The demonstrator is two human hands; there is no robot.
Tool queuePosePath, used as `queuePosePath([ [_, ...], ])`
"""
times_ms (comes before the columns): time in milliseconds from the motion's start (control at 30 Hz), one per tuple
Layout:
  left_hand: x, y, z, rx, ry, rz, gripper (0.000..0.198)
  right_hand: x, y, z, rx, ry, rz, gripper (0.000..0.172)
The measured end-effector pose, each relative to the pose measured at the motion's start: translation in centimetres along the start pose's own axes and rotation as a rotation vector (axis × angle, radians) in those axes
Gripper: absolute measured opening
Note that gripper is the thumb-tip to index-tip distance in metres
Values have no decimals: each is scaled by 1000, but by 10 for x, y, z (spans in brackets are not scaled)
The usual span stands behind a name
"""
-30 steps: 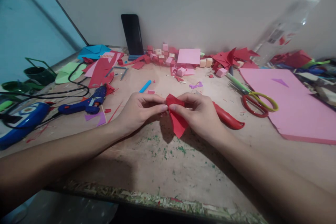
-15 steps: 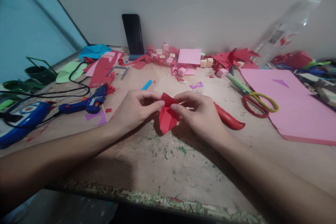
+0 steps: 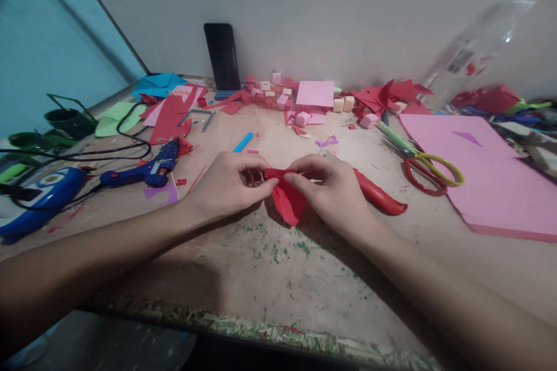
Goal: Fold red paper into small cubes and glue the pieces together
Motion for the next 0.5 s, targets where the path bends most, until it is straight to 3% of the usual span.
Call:
queuePosePath([
  [200, -1, -6, -1, -69, -15, 53, 18, -2, 0, -1, 7, 41, -107, 9],
  [500, 0, -6, -2, -54, -22, 164, 18, 0, -1, 0, -45, -61, -99, 7],
])
Point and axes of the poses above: each hand's wrist, its own z-axis away from the middle knuckle, its own x-axis out of the palm, y = z × x, the point moved 1 cm from there along -z, towards the middle knuckle, and after that the axes turned 11 degrees about -y, right-handed, at the moved point
